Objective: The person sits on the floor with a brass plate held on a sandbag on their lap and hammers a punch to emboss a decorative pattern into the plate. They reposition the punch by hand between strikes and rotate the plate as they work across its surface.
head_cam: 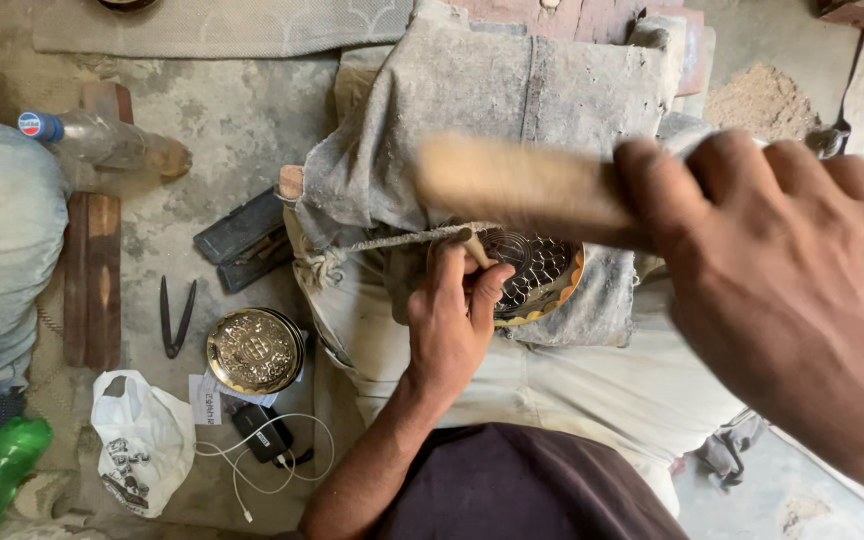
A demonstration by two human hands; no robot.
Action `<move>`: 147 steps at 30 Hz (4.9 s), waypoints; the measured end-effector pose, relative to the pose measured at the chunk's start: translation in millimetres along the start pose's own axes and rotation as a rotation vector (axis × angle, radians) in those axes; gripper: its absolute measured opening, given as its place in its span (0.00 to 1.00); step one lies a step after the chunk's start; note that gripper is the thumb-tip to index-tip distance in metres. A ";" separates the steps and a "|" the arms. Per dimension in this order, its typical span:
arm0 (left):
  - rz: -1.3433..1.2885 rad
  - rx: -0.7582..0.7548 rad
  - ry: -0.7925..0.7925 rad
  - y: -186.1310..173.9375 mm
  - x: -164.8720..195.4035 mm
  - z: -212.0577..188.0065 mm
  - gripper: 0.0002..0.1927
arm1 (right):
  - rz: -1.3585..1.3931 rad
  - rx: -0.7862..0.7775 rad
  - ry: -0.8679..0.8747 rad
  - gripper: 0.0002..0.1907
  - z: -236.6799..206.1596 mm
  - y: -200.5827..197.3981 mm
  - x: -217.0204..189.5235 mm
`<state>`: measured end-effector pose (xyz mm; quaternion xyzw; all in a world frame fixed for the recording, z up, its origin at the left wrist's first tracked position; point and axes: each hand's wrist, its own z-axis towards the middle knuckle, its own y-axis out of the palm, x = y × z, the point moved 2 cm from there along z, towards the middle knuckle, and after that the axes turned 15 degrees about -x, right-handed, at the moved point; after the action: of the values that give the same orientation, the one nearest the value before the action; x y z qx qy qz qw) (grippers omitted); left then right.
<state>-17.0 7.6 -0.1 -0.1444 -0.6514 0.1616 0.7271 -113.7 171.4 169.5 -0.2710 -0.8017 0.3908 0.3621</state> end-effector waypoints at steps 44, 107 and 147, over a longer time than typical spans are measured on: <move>-0.056 0.067 -0.170 7.6 -2.1 -14.8 0.15 | 0.353 0.283 -0.027 0.27 1.5 12.0 -4.3; 0.063 -0.110 -0.263 -60.6 -15.7 -11.1 0.11 | 1.249 0.255 0.298 0.21 0.4 106.1 -67.2; -0.053 0.009 -0.188 -2.2 1.5 -7.8 0.15 | -0.100 0.135 -0.150 0.18 26.3 -2.8 -12.3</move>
<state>-9.0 6.2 1.3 -0.1083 -0.7195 0.1582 0.6676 -127.7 149.7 155.9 -0.1757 -0.8111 0.4444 0.3374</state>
